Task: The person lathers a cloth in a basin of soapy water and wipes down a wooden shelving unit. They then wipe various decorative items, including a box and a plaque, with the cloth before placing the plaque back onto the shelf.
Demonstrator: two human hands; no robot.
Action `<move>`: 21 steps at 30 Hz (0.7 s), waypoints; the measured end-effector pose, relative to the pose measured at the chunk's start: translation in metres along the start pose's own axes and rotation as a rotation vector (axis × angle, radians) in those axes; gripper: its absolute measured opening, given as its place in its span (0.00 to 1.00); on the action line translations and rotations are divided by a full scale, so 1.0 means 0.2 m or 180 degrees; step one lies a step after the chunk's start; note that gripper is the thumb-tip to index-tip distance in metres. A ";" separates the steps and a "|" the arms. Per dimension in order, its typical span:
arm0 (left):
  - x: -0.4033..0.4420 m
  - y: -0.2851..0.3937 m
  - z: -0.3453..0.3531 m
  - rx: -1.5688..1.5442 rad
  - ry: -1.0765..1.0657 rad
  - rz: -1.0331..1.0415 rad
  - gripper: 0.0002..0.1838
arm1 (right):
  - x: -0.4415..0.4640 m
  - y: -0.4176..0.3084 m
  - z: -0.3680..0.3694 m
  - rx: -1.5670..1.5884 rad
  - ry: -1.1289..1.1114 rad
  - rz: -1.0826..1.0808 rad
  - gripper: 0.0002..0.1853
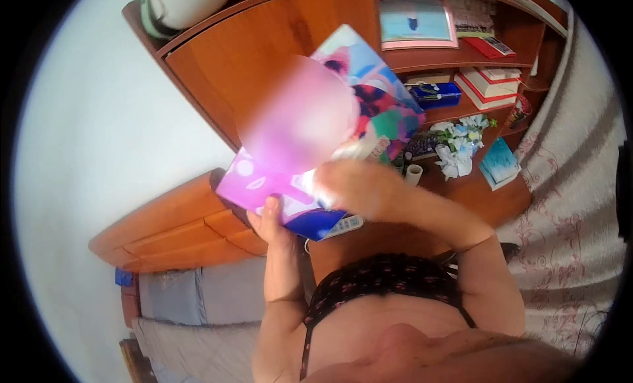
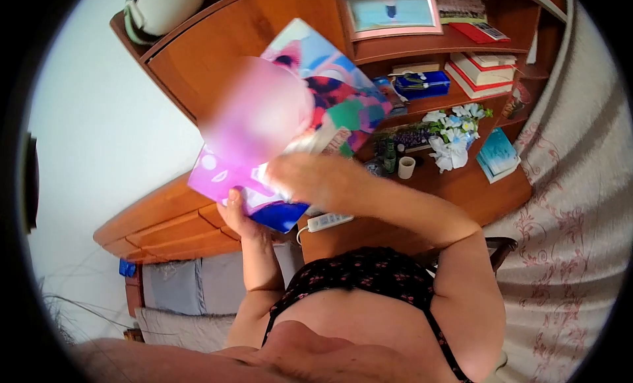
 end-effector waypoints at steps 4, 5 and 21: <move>-0.02 -0.06 -0.02 0.0019 -0.0465 -0.0501 0.27 | 0.10 0.24 -0.20 -0.0867 0.0371 0.0911 0.22; -0.03 -0.08 -0.02 0.0236 -0.0536 -0.0423 0.28 | 0.12 0.24 -0.18 -0.0839 0.0383 0.0788 0.21; -0.02 -0.20 0.01 -0.0541 -0.0684 -0.0933 0.29 | 0.08 -0.11 0.12 0.0307 -0.0903 0.0241 0.30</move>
Point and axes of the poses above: each hand's wrist, its own x-axis towards the middle knuckle, its own z-axis out of the palm, y = z × x, the point moved 5 cm from there along x, towards the middle knuckle, and after that the axes turned 6 degrees about -x, right-handed, at the moved point
